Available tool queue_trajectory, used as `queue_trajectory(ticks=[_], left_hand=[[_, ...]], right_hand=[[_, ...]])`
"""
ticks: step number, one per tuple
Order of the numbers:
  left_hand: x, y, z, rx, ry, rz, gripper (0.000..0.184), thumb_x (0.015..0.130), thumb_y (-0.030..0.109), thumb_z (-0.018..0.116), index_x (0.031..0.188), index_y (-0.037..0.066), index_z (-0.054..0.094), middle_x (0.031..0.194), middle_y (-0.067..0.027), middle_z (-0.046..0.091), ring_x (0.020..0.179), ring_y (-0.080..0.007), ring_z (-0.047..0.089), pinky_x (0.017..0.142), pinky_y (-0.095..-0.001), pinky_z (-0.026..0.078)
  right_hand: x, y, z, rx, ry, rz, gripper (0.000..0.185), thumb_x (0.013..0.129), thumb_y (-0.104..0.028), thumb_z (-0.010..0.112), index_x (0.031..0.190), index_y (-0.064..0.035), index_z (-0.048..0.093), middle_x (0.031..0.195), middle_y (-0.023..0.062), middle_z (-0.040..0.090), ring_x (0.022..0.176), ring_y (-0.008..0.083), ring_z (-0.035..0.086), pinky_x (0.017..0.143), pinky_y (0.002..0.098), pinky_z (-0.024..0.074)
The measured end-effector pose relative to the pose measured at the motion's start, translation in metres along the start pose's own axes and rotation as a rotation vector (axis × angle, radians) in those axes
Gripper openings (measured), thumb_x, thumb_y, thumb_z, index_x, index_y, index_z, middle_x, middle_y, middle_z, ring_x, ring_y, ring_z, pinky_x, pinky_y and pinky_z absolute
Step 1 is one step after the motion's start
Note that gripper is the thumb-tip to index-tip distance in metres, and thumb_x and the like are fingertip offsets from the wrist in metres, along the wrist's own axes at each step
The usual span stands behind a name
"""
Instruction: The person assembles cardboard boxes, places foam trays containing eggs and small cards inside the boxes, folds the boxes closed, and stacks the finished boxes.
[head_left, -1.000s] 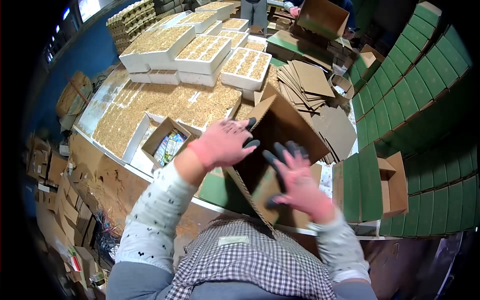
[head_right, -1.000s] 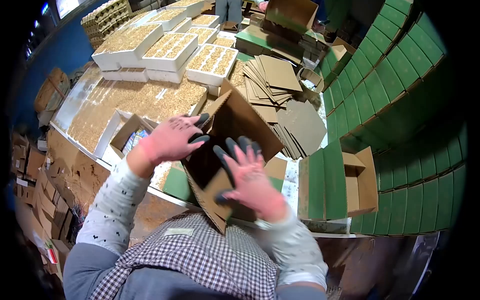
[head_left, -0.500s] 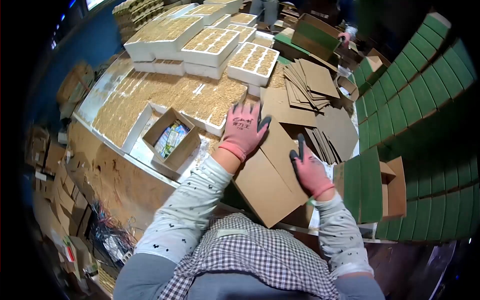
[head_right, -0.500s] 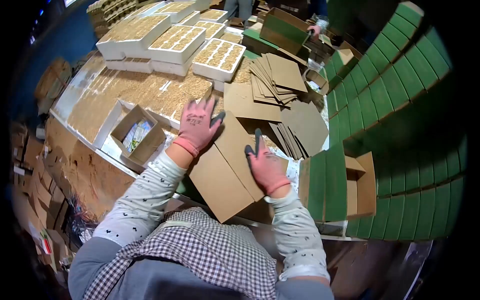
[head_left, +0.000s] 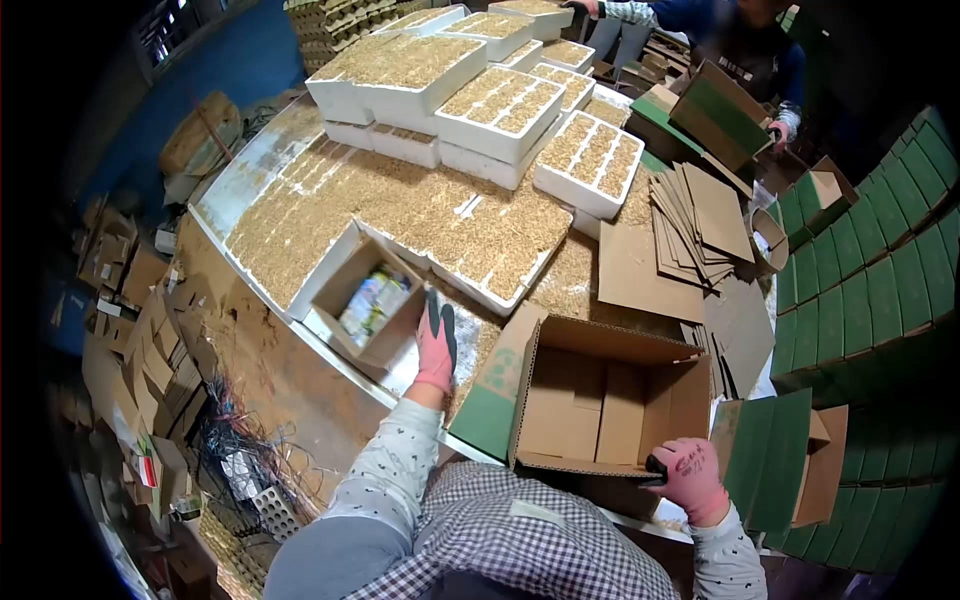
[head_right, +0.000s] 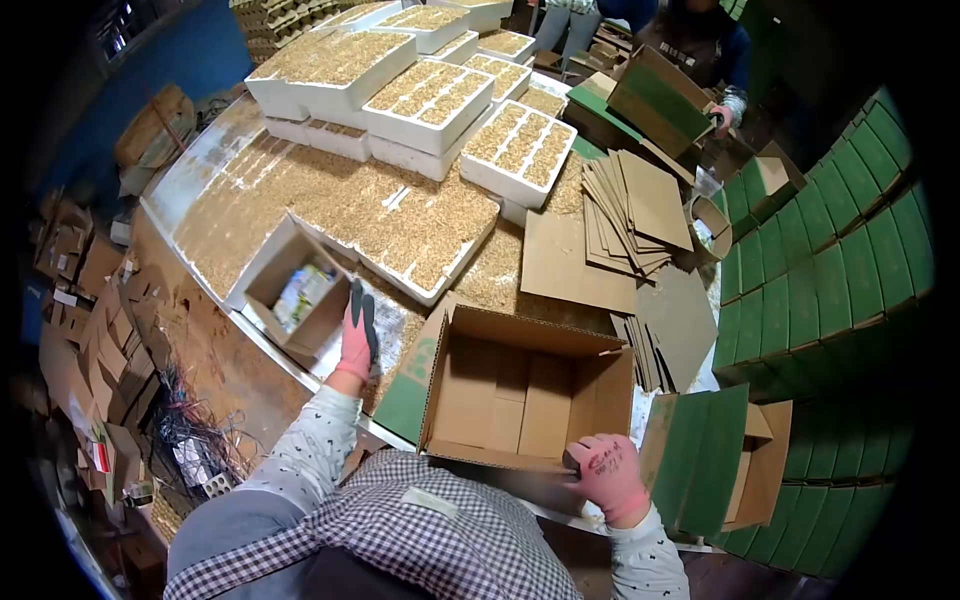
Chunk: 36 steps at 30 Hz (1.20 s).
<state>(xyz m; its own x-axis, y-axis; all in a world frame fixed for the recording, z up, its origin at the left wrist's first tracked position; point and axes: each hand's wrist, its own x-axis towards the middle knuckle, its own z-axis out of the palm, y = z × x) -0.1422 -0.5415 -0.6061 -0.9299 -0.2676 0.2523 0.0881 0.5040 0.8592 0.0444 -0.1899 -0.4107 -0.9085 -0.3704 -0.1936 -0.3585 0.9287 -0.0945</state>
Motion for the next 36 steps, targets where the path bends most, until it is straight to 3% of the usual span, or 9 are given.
queue_trajectory(ticks=[1, 4, 9, 14, 23, 30, 31, 33, 36], left_hand=[[-0.003, -0.088, 0.029, 0.572, -0.159, 0.199, 0.054, 0.097, 0.035, 0.032, 0.140, 0.003, 0.027, 0.145, -0.0225, 0.025, 0.134, -0.0370, 0.024, 0.108, -0.0473, 0.020], [0.038, -0.027, 0.089, 0.585, -0.330, -0.574, 0.075, 0.093, 0.055, 0.028, 0.144, 0.002, 0.016, 0.148, -0.0252, 0.013, 0.138, -0.0402, 0.011, 0.108, -0.0565, 0.009], [0.057, 0.061, 0.111, -0.155, 0.195, -0.864, 0.098, 0.081, 0.051, 0.061, 0.146, 0.010, 0.001, 0.145, -0.0257, 0.023, 0.136, -0.0352, 0.023, 0.109, -0.0473, 0.022], [0.065, 0.054, 0.057, -0.878, -0.107, -0.674, 0.059, 0.080, 0.013, 0.062, 0.133, 0.003, 0.038, 0.121, -0.0165, 0.051, 0.102, -0.0248, 0.054, 0.086, -0.0353, 0.046], [0.010, 0.145, -0.071, -1.175, -0.387, -0.517, 0.043, 0.085, 0.018, 0.054, 0.123, -0.001, 0.049, 0.118, -0.0146, 0.058, 0.108, -0.0269, 0.056, 0.096, -0.0371, 0.043], [-0.021, 0.168, -0.085, -0.905, -0.841, -0.191, 0.039, 0.085, 0.013, 0.055, 0.121, -0.002, 0.050, 0.116, -0.0148, 0.058, 0.107, -0.0232, 0.057, 0.091, -0.0340, 0.046], [-0.033, 0.158, -0.079, -0.616, -0.723, 0.144, 0.039, 0.085, 0.009, 0.057, 0.121, -0.002, 0.049, 0.113, -0.0131, 0.059, 0.104, -0.0204, 0.058, 0.089, -0.0317, 0.047], [-0.039, 0.196, -0.072, -0.959, -0.852, -0.396, 0.060, 0.080, 0.003, 0.063, 0.135, 0.001, 0.037, 0.113, -0.0114, 0.059, 0.104, -0.0188, 0.057, 0.091, -0.0303, 0.046], [-0.051, 0.196, -0.066, -0.874, -0.930, -0.219, 0.077, 0.082, 0.007, 0.062, 0.144, 0.002, 0.016, 0.141, -0.0134, 0.034, 0.126, -0.0226, 0.039, 0.105, -0.0329, 0.032]], right_hand=[[-0.001, 0.002, 0.004, 0.005, -0.003, 0.002, 0.037, 0.051, -0.039, 0.079, 0.071, -0.0153, 0.059, 0.070, -0.0002, 0.060, 0.070, 0.0196, 0.059, 0.064, 0.0329, 0.0443], [0.006, 0.002, -0.003, 0.035, -0.026, 0.044, 0.037, 0.050, -0.039, 0.079, 0.073, -0.0159, 0.061, 0.070, -0.0001, 0.060, 0.069, 0.0195, 0.059, 0.065, 0.0324, 0.0441], [0.004, 0.011, -0.001, 0.037, -0.061, 0.090, 0.037, 0.053, -0.040, 0.078, 0.076, -0.0169, 0.062, 0.072, -0.0010, 0.061, 0.072, 0.0187, 0.059, 0.066, 0.0327, 0.0438], [0.003, 0.005, -0.006, 0.022, -0.178, 0.059, 0.033, 0.061, -0.045, 0.073, 0.075, -0.0183, 0.061, 0.074, -0.0009, 0.062, 0.075, 0.0186, 0.060, 0.069, 0.0323, 0.0436], [-0.006, 0.004, -0.016, -0.018, 0.095, -0.146, 0.094, 0.053, -0.046, 0.076, 0.133, -0.0098, 0.042, 0.121, 0.0161, 0.054, 0.112, 0.0331, 0.052, 0.097, 0.0386, 0.0394], [0.008, 0.013, 0.006, 2.089, 0.641, -0.065, 0.070, 0.086, -0.031, 0.061, 0.141, -0.0041, 0.028, 0.127, 0.0116, 0.050, 0.116, 0.0225, 0.049, 0.098, 0.0334, 0.0385], [0.001, 0.015, 0.000, 2.027, 0.607, -0.021, 0.063, 0.087, -0.028, 0.060, 0.139, -0.0056, 0.032, 0.125, 0.0109, 0.052, 0.113, 0.0224, 0.051, 0.095, 0.0331, 0.0397], [-0.014, 0.015, -0.008, 1.557, 0.569, 0.290, 0.049, 0.088, -0.023, 0.059, 0.132, -0.0079, 0.044, 0.121, 0.0105, 0.054, 0.105, 0.0228, 0.055, 0.091, 0.0327, 0.0419], [-0.071, 0.028, 0.003, 0.553, 0.688, 0.073, 0.025, 0.079, -0.008, 0.060, 0.104, -0.0053, 0.058, 0.099, 0.0134, 0.061, 0.093, 0.0281, 0.059, 0.084, 0.0388, 0.0466]])
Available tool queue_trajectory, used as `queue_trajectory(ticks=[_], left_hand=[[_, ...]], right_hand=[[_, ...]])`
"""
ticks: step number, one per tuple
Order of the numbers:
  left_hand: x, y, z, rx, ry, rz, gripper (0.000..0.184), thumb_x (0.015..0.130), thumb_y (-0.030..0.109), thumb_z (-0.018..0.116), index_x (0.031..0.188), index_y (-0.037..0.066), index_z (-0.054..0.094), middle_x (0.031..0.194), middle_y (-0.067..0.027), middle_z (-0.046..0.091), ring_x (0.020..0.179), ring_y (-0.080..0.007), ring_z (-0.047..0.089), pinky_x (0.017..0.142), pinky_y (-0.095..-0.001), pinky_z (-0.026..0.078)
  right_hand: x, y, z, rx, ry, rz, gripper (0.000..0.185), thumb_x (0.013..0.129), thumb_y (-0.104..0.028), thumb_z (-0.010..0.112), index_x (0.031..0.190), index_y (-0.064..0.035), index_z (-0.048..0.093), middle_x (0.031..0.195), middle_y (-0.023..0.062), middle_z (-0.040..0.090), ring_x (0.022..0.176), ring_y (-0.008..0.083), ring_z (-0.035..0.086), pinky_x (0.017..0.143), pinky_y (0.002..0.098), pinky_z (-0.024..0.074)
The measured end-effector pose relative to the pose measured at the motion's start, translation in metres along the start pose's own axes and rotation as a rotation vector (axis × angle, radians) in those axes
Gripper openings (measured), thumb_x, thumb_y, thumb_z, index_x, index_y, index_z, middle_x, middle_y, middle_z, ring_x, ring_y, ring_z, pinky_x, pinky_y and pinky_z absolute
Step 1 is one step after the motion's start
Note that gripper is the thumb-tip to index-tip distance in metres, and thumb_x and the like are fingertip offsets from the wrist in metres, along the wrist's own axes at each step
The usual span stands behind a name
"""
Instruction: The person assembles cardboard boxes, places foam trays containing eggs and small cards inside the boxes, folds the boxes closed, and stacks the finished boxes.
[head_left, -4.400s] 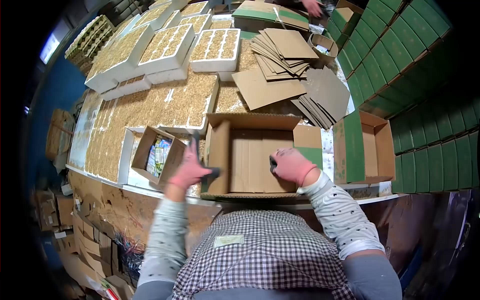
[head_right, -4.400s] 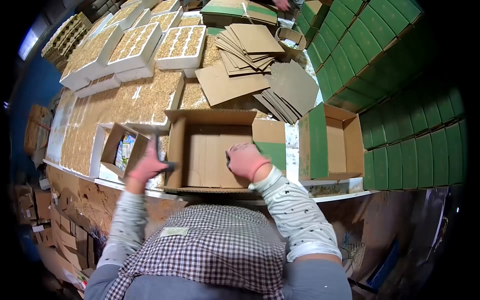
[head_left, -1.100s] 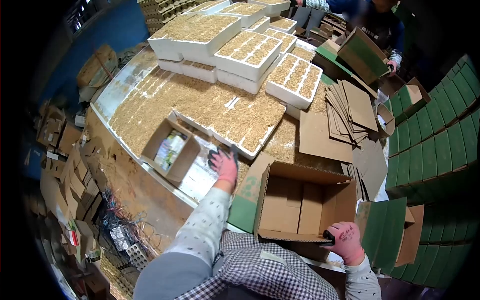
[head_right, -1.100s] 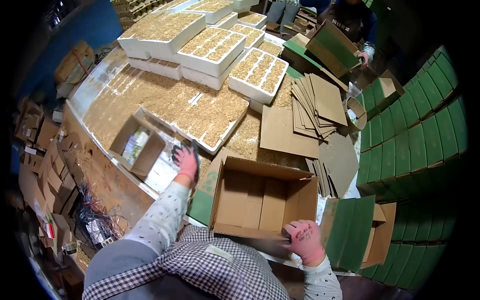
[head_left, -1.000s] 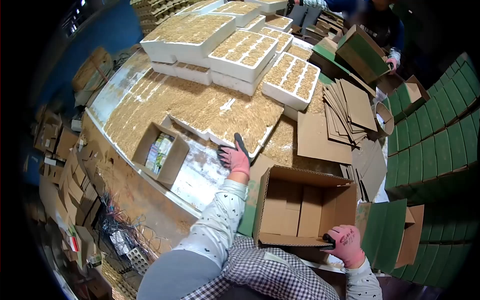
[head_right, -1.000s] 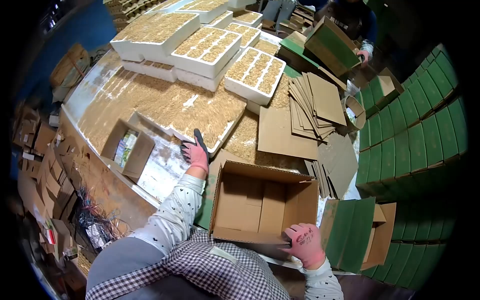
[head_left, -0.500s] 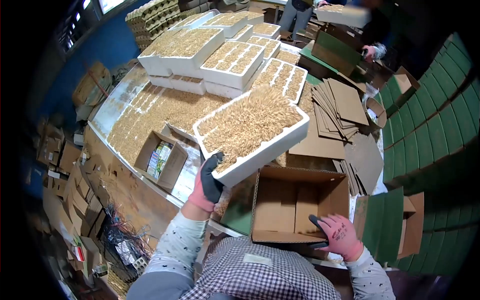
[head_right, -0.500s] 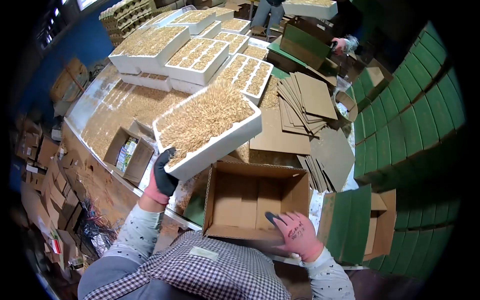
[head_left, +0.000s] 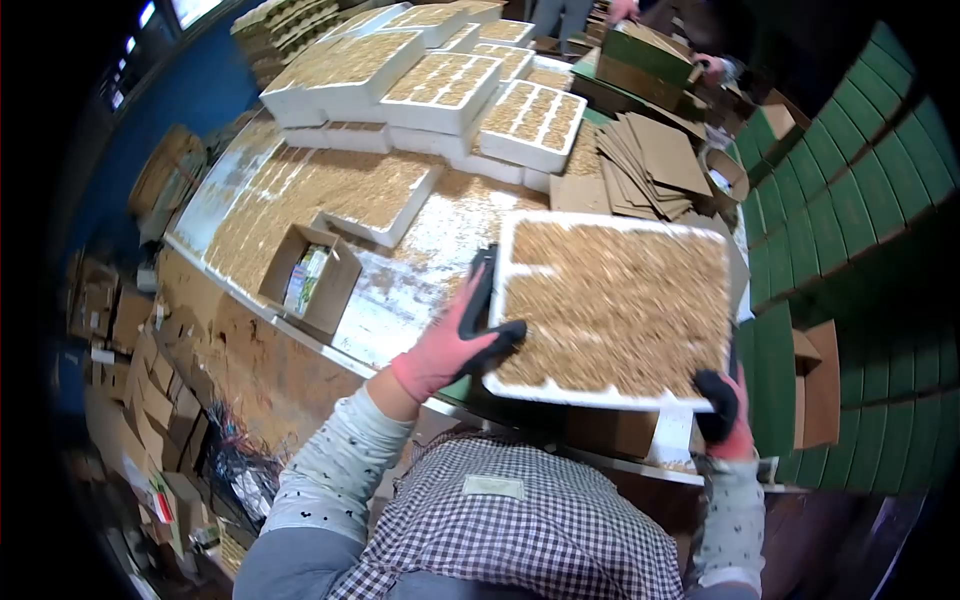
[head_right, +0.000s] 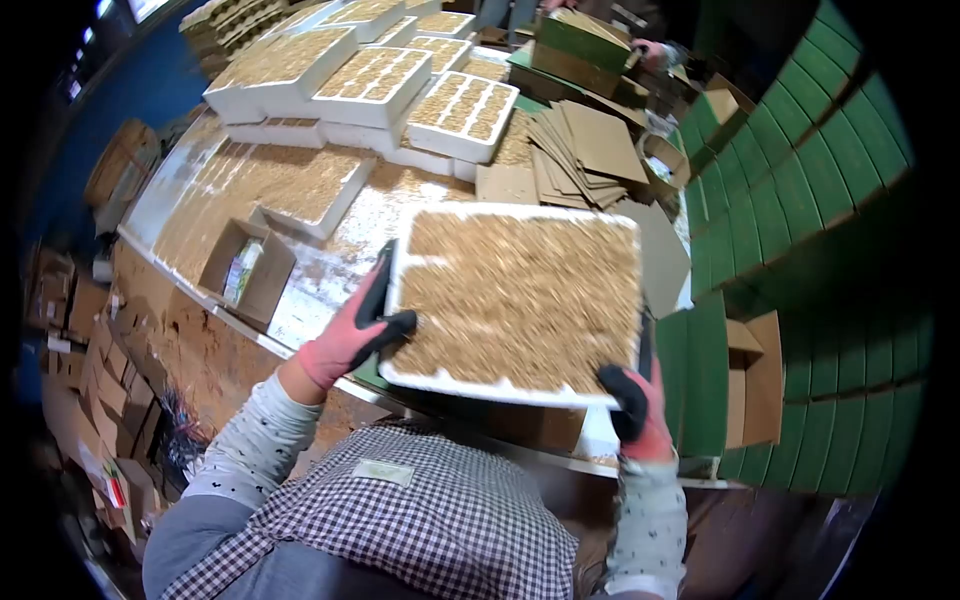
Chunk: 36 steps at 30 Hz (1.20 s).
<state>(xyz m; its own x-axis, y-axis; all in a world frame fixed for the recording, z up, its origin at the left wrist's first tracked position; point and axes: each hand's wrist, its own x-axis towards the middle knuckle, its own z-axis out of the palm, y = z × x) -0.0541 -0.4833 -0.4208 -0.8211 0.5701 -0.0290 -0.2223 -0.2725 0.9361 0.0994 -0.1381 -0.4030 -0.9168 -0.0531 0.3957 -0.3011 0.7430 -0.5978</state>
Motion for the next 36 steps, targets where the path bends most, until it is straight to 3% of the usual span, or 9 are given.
queue_trajectory(ticks=[3, 7, 10, 16, 23, 27, 29, 33, 36], left_hand=[[-0.013, -0.049, -0.019, 0.659, 0.080, 0.341, 0.068, 0.085, 0.016, 0.055, 0.142, 0.001, 0.023, 0.149, -0.0184, 0.019, 0.139, -0.0294, 0.015, 0.112, -0.0367, 0.014], [-0.001, -0.049, -0.031, 0.785, 0.291, 0.390, 0.067, 0.084, 0.021, 0.058, 0.142, 0.007, 0.027, 0.148, -0.0196, 0.019, 0.138, -0.0365, 0.014, 0.112, -0.0401, 0.013], [-0.002, -0.004, -0.126, 1.113, 0.602, 0.566, 0.054, 0.077, 0.022, 0.065, 0.126, 0.005, 0.049, 0.129, -0.0174, 0.048, 0.122, -0.0334, 0.042, 0.106, -0.0420, 0.030], [-0.009, 0.016, -0.319, 1.669, 0.749, -0.547, 0.076, 0.067, 0.042, 0.071, 0.131, 0.010, 0.045, 0.128, -0.0135, 0.052, 0.119, -0.0251, 0.049, 0.100, -0.0349, 0.039], [-0.025, -0.015, -0.369, 1.982, 0.844, -0.407, 0.038, 0.088, 0.033, 0.049, 0.118, 0.012, 0.056, 0.112, -0.0099, 0.062, 0.106, -0.0248, 0.057, 0.090, -0.0362, 0.044], [-0.019, 0.039, -0.285, 1.953, 1.028, -0.250, 0.030, 0.085, 0.023, 0.056, 0.112, 0.009, 0.058, 0.100, -0.0115, 0.065, 0.092, -0.0290, 0.061, 0.082, -0.0387, 0.046], [0.007, 0.072, -0.144, 1.528, 0.666, 0.572, 0.020, 0.077, 0.014, 0.062, 0.097, 0.008, 0.064, 0.091, -0.0120, 0.064, 0.083, -0.0296, 0.060, 0.077, -0.0395, 0.048], [0.030, 0.060, -0.029, 1.445, -0.353, 0.477, 0.051, 0.057, 0.025, 0.074, 0.102, 0.007, 0.060, 0.105, -0.0119, 0.058, 0.092, -0.0300, 0.057, 0.083, -0.0430, 0.044], [0.027, 0.091, -0.040, 1.498, 0.091, 0.505, 0.060, 0.054, 0.032, 0.079, 0.105, 0.007, 0.057, 0.109, -0.0120, 0.055, 0.094, -0.0329, 0.055, 0.083, -0.0424, 0.042]], right_hand=[[-0.034, -0.003, -0.012, -0.142, -0.027, -0.080, 0.025, 0.078, -0.004, 0.059, 0.104, -0.0029, 0.057, 0.106, 0.0147, 0.058, 0.095, 0.0269, 0.057, 0.084, 0.0365, 0.0452], [0.016, -0.031, 0.028, 0.477, -0.220, 0.583, 0.049, 0.081, -0.005, 0.058, 0.128, -0.0001, 0.041, 0.123, 0.0101, 0.050, 0.098, 0.0171, 0.051, 0.085, 0.0277, 0.0414], [0.043, -0.033, 0.051, 0.326, -0.426, 0.694, 0.083, 0.075, -0.009, 0.069, 0.141, 0.0033, 0.019, 0.117, 0.0175, 0.055, 0.102, 0.0264, 0.056, 0.086, 0.0313, 0.0441], [0.059, -0.041, 0.095, -0.548, -0.879, 0.250, 0.077, 0.074, -0.033, 0.071, 0.119, 0.0184, 0.036, 0.085, 0.0213, 0.063, 0.081, 0.0363, 0.063, 0.068, 0.0404, 0.0503], [0.174, -0.025, 0.050, -0.437, -0.474, 0.303, 0.035, 0.076, -0.038, 0.067, 0.084, -0.0049, 0.063, 0.079, 0.0154, 0.063, 0.082, 0.0297, 0.063, 0.072, 0.0375, 0.0498], [0.191, 0.096, 0.077, -0.764, -0.288, 0.381, 0.074, 0.062, -0.043, 0.077, 0.125, -0.0142, 0.051, 0.125, 0.0166, 0.049, 0.117, 0.0322, 0.045, 0.099, 0.0398, 0.0361], [0.195, 0.121, 0.110, -1.051, -0.490, 0.408, 0.095, 0.064, -0.046, 0.075, 0.142, -0.0229, 0.027, 0.148, 0.0139, 0.021, 0.135, 0.0354, 0.022, 0.108, 0.0543, 0.0154], [0.209, 0.179, 0.133, -0.852, -0.299, 0.109, 0.044, 0.074, -0.024, 0.065, 0.116, -0.0182, 0.057, 0.115, 0.0065, 0.054, 0.107, 0.0284, 0.049, 0.090, 0.0408, 0.0379], [0.215, 0.051, 0.073, -0.587, -0.050, -0.129, 0.035, 0.069, -0.013, 0.065, 0.103, -0.0146, 0.062, 0.087, 0.0062, 0.057, 0.086, 0.0263, 0.054, 0.074, 0.0384, 0.0428]])
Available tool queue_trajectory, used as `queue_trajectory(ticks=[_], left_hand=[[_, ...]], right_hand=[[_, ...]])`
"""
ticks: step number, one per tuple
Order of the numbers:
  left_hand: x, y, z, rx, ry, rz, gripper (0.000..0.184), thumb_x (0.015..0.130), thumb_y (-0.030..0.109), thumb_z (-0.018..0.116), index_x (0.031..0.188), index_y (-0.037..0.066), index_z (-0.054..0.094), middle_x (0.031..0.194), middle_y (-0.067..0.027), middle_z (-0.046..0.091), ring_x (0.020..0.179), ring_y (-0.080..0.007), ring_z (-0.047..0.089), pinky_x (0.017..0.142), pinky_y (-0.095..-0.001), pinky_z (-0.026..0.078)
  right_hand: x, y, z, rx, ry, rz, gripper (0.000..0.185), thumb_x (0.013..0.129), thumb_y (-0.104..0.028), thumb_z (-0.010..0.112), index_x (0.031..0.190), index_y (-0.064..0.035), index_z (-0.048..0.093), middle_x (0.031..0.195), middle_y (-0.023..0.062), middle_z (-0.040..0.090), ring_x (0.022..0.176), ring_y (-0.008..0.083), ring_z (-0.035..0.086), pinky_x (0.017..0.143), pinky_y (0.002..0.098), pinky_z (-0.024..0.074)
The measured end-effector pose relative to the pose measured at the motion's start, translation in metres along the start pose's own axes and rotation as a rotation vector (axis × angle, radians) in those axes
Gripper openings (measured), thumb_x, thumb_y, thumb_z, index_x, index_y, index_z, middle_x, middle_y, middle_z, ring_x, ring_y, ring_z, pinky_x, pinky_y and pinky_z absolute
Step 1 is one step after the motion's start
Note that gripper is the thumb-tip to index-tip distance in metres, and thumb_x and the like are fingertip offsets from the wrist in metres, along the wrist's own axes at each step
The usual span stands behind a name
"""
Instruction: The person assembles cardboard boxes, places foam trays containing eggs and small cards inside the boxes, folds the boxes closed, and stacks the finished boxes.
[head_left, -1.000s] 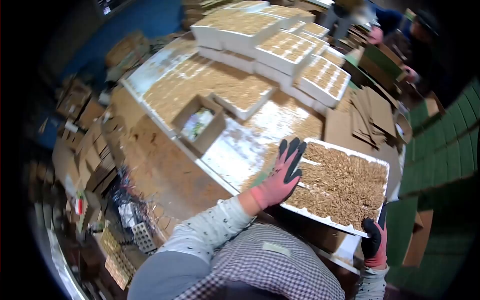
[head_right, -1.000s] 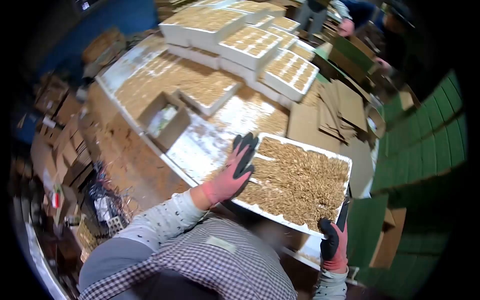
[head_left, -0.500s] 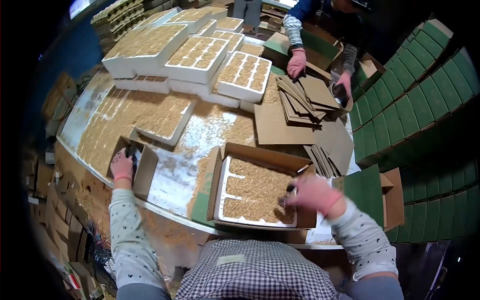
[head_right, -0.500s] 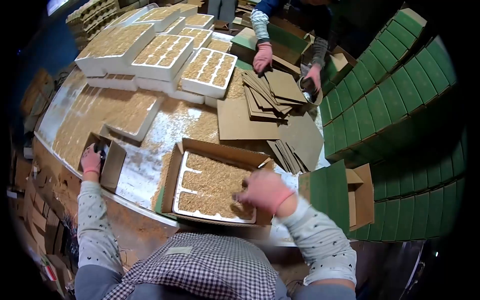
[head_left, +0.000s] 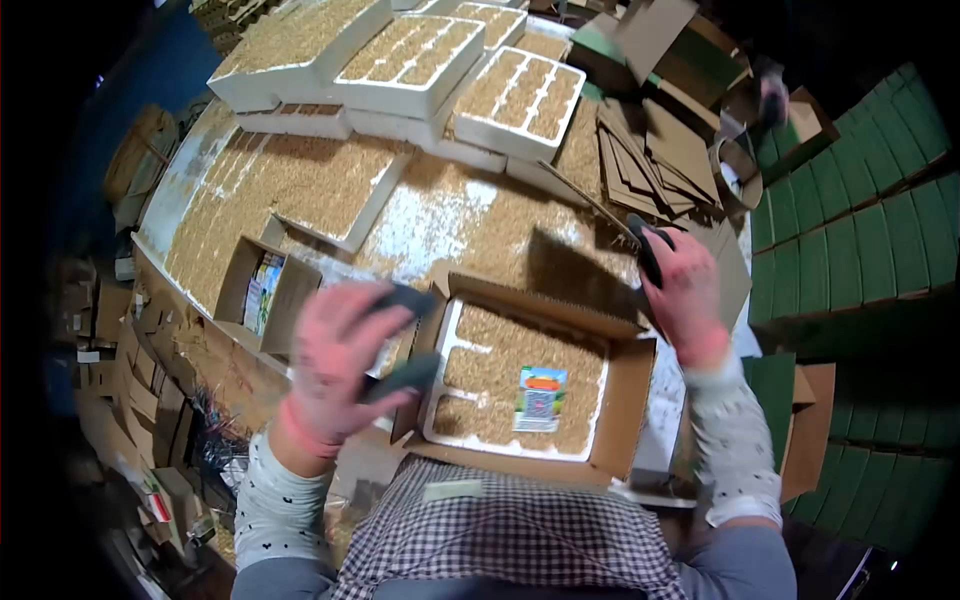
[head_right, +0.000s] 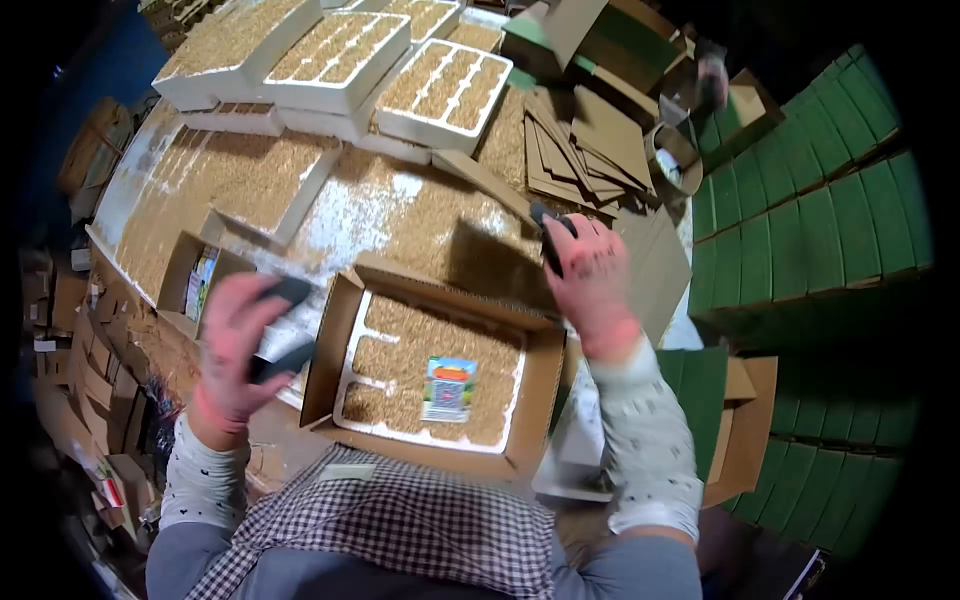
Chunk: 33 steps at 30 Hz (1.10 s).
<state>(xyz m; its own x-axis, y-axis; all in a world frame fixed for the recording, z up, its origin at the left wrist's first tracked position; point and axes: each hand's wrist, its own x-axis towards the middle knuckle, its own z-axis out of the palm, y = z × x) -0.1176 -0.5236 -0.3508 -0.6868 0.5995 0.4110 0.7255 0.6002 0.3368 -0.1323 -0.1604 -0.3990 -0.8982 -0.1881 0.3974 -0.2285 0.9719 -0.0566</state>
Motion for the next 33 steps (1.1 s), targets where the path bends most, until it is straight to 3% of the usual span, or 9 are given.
queue_trajectory(ticks=[3, 8, 11, 15, 18, 21, 27, 31, 33], left_hand=[[0.019, 0.023, -0.003, 0.025, 0.063, 0.123, 0.044, 0.060, 0.029, 0.076, 0.096, 0.009, 0.058, 0.096, -0.0085, 0.056, 0.088, -0.0278, 0.055, 0.077, -0.0371, 0.044], [0.012, 0.042, 0.092, 0.206, -0.990, 0.227, 0.031, 0.063, 0.011, 0.070, 0.092, 0.007, 0.060, 0.092, -0.0113, 0.061, 0.090, -0.0303, 0.060, 0.077, -0.0378, 0.049], [0.022, 0.038, 0.118, 0.223, -1.170, 0.229, 0.039, 0.063, 0.018, 0.074, 0.097, 0.007, 0.059, 0.098, -0.0132, 0.062, 0.094, -0.0305, 0.060, 0.078, -0.0377, 0.049], [0.019, 0.029, 0.096, 0.200, -1.054, 0.257, 0.043, 0.068, 0.029, 0.072, 0.103, 0.009, 0.058, 0.102, -0.0111, 0.060, 0.099, -0.0281, 0.058, 0.085, -0.0369, 0.046], [0.011, 0.041, 0.018, -0.108, -0.238, 0.057, 0.049, 0.070, 0.013, 0.070, 0.115, 0.005, 0.055, 0.114, -0.0139, 0.056, 0.107, -0.0307, 0.054, 0.096, -0.0370, 0.041], [-0.008, 0.048, -0.019, -0.085, 0.166, -0.014, 0.052, 0.061, 0.008, 0.073, 0.110, 0.007, 0.057, 0.108, -0.0127, 0.056, 0.102, -0.0319, 0.054, 0.089, -0.0390, 0.043], [-0.027, 0.052, 0.036, 0.157, -0.105, 0.062, 0.086, 0.055, 0.031, 0.084, 0.128, 0.009, 0.045, 0.138, -0.0212, 0.033, 0.125, -0.0402, 0.034, 0.106, -0.0483, 0.027], [-0.048, 0.035, 0.049, -0.021, 0.100, -0.107, 0.100, 0.049, 0.034, 0.086, 0.125, -0.009, 0.038, 0.140, -0.0289, 0.025, 0.129, -0.0439, 0.027, 0.108, -0.0506, 0.022], [-0.045, 0.034, 0.036, 0.132, -0.121, 0.126, 0.067, 0.062, 0.040, 0.078, 0.116, 0.007, 0.055, 0.133, -0.0165, 0.042, 0.129, -0.0383, 0.031, 0.110, -0.0512, 0.018]], right_hand=[[-0.050, -0.076, -0.048, 0.189, -0.162, -0.350, 0.034, 0.070, -0.011, 0.060, 0.104, -0.0162, 0.060, 0.084, 0.0025, 0.053, 0.074, 0.0200, 0.056, 0.056, 0.0324, 0.0461], [-0.130, -0.129, -0.029, 0.231, -0.506, -0.457, 0.025, 0.075, -0.018, 0.056, 0.100, -0.0154, 0.061, 0.084, 0.0023, 0.053, 0.078, 0.0171, 0.055, 0.060, 0.0299, 0.0463], [-0.131, -0.135, -0.027, 0.167, -0.493, -0.401, 0.013, 0.075, -0.018, 0.056, 0.086, -0.0145, 0.061, 0.080, 0.0012, 0.055, 0.077, 0.0173, 0.057, 0.059, 0.0294, 0.0465], [-0.130, -0.135, -0.027, 0.010, -0.354, -0.381, 0.005, 0.076, -0.018, 0.054, 0.074, -0.0148, 0.058, 0.074, 0.0016, 0.056, 0.073, 0.0163, 0.059, 0.059, 0.0295, 0.0461], [-0.122, -0.123, -0.032, 0.002, -0.210, -0.154, 0.003, 0.074, -0.016, 0.056, 0.076, -0.0139, 0.057, 0.074, 0.0043, 0.057, 0.071, 0.0192, 0.060, 0.062, 0.0309, 0.0467], [-0.103, -0.112, -0.045, 0.075, -0.173, 0.067, 0.028, 0.066, -0.027, 0.073, 0.082, -0.0103, 0.058, 0.078, 0.0089, 0.059, 0.076, 0.0254, 0.061, 0.067, 0.0348, 0.0482], [-0.078, -0.048, -0.023, 0.923, -0.686, 0.180, 0.035, 0.065, -0.025, 0.076, 0.084, -0.0005, 0.061, 0.075, 0.0106, 0.064, 0.070, 0.0206, 0.060, 0.066, 0.0313, 0.0465], [-0.070, -0.052, -0.083, 0.694, 0.247, 0.281, 0.032, 0.071, -0.013, 0.076, 0.096, 0.0009, 0.061, 0.083, 0.0090, 0.063, 0.076, 0.0165, 0.060, 0.071, 0.0305, 0.0486], [-0.069, -0.058, -0.123, 0.957, 0.685, 0.195, 0.027, 0.072, -0.002, 0.070, 0.097, 0.0003, 0.062, 0.086, 0.0106, 0.062, 0.078, 0.0212, 0.061, 0.071, 0.0322, 0.0496]])
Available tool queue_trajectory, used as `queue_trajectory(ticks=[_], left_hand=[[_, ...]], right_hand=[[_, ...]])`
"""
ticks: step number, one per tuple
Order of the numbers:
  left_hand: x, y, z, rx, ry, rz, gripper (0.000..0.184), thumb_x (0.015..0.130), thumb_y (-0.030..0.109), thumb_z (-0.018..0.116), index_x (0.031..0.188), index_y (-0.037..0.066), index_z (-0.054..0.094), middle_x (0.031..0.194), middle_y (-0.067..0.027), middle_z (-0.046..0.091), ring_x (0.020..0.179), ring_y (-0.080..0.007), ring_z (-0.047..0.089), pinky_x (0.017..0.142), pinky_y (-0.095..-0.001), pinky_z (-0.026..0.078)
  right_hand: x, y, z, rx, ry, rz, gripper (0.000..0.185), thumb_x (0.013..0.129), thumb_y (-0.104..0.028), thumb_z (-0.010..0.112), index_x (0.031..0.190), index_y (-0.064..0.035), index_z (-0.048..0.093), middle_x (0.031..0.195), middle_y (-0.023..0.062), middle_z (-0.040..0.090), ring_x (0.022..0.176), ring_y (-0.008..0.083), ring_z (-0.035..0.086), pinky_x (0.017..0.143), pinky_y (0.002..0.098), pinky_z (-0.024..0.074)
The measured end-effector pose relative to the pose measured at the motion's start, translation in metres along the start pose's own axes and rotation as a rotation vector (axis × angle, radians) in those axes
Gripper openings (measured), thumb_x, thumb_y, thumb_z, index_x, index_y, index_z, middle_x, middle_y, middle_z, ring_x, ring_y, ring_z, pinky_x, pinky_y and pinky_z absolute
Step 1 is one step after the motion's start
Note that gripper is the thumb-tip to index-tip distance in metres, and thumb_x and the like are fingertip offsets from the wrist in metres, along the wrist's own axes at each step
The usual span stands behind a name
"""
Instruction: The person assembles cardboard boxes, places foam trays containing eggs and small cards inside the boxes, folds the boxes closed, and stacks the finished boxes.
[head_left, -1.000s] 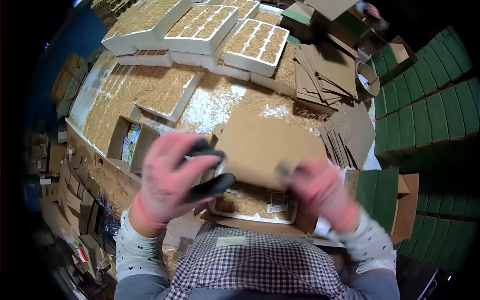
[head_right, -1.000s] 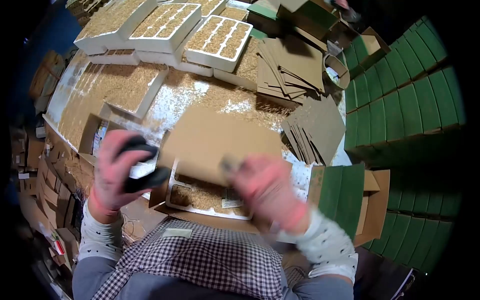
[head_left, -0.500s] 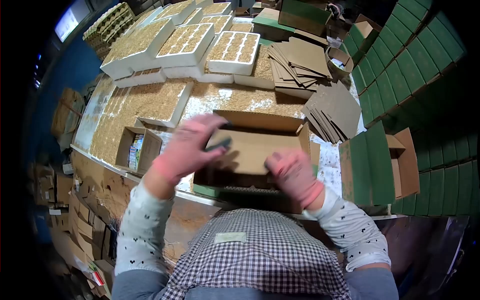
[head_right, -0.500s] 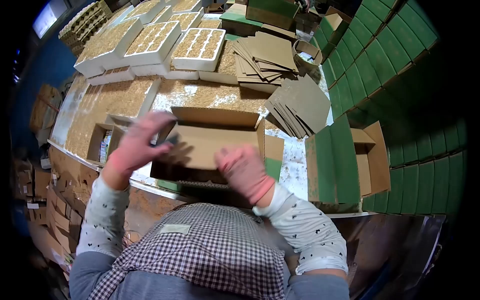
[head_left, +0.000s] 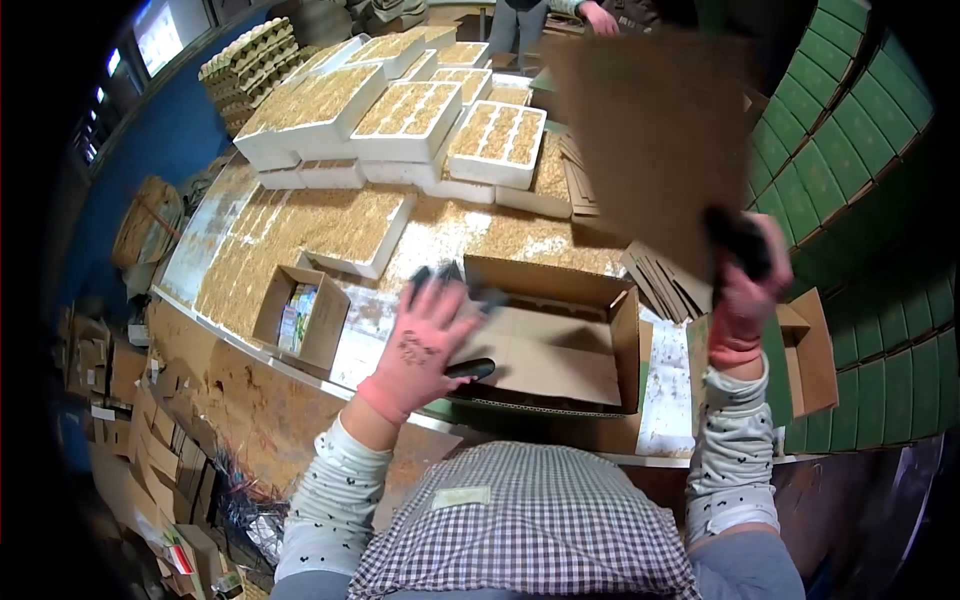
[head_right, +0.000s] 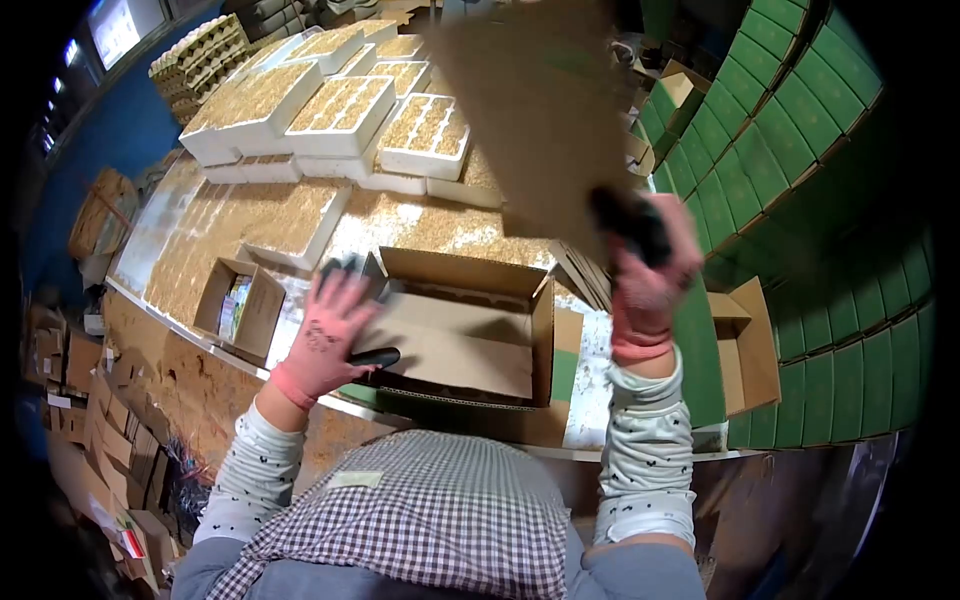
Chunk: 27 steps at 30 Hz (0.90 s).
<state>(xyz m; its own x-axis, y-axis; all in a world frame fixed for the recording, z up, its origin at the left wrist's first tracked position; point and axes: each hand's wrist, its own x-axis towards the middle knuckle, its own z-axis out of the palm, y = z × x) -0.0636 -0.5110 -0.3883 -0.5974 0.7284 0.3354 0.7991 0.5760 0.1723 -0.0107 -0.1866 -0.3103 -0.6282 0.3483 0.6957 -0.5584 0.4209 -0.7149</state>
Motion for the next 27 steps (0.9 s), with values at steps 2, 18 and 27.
queue_trajectory(ticks=[2, 18, 27], left_hand=[[-0.007, -0.004, 0.025, -0.004, -0.464, 0.140, 0.054, 0.071, 0.044, 0.069, 0.115, 0.015, 0.059, 0.124, -0.0077, 0.054, 0.128, -0.0319, 0.036, 0.111, -0.0504, 0.016], [-0.058, -0.034, 0.161, -1.377, -0.120, -0.749, 0.112, 0.061, 0.011, 0.083, 0.143, -0.002, 0.008, 0.126, -0.0183, 0.048, 0.114, -0.0228, 0.048, 0.094, -0.0322, 0.042], [0.016, 0.024, 0.133, -1.461, -0.338, -0.404, 0.063, 0.075, 0.017, 0.073, 0.129, 0.004, 0.042, 0.100, -0.0033, 0.059, 0.077, -0.0110, 0.057, 0.066, -0.0263, 0.049]], right_hand=[[0.011, -0.016, 0.005, -0.586, -0.037, -0.461, 0.027, 0.071, -0.004, 0.070, 0.097, -0.0017, 0.063, 0.085, 0.0128, 0.062, 0.082, 0.0267, 0.061, 0.073, 0.0335, 0.0496], [-0.160, 0.132, -0.008, 0.238, -0.197, 1.074, 0.058, 0.078, -0.019, 0.068, 0.126, 0.0015, 0.043, 0.096, 0.0119, 0.064, 0.086, 0.0250, 0.063, 0.078, 0.0345, 0.0520], [-0.196, -0.014, -0.055, -0.271, -0.015, 0.971, 0.109, 0.062, -0.037, 0.082, 0.143, 0.0000, 0.019, 0.143, 0.0218, 0.029, 0.135, 0.0308, 0.024, 0.110, 0.0370, 0.0222]])
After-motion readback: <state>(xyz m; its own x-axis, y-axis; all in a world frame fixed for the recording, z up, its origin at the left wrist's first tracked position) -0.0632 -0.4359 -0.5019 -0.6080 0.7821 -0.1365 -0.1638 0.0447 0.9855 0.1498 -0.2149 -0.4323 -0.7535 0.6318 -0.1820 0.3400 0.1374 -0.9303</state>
